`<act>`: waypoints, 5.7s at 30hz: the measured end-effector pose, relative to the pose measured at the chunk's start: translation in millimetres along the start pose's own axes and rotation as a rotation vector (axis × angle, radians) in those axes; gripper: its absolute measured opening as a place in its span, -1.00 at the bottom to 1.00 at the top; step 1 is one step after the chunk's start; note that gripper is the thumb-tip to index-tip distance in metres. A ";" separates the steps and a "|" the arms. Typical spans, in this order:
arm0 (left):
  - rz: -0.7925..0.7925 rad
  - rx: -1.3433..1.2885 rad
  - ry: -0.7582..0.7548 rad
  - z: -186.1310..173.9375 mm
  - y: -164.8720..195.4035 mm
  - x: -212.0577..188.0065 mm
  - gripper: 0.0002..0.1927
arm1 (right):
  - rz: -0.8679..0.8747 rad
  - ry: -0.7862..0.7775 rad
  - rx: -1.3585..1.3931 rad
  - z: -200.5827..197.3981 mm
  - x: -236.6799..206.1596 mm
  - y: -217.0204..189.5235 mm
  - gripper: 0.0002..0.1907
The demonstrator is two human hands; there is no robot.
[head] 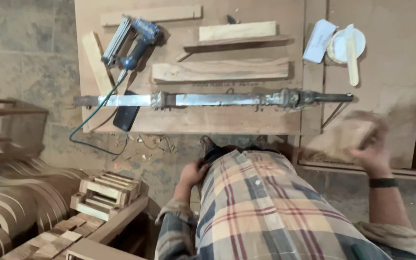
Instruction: The person assembles small wooden frames by applying glue to the edges of wooden pieces, clamping them together, and securing them with a nail gun. They repeat this process for multiple frames, stacking the completed ones on a nearby surface.
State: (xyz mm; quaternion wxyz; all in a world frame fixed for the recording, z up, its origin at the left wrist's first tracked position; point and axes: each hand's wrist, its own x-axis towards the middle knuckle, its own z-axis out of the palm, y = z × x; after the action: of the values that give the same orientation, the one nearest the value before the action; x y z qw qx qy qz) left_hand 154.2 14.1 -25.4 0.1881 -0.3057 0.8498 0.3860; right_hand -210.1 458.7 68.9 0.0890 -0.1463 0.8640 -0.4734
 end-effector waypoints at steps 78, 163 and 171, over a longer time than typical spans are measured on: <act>0.716 0.548 0.104 -91.8 153.6 106.5 0.07 | 0.248 -0.156 -0.611 35.0 230.8 -50.3 -0.78; 0.805 0.216 0.452 -292.2 -168.0 94.0 -0.44 | 0.446 0.151 0.110 377.0 -177.5 -179.3 -0.75; 1.209 0.114 0.151 -246.2 -28.6 113.3 -0.67 | 0.302 0.144 -0.336 384.8 -154.7 -223.7 -0.72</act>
State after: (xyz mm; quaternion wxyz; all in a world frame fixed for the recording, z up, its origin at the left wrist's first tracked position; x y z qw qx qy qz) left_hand 68.5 -232.9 51.6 -0.1088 0.2146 0.9030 0.3558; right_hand 85.7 92.2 53.9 0.0714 0.0057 0.9468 -0.3137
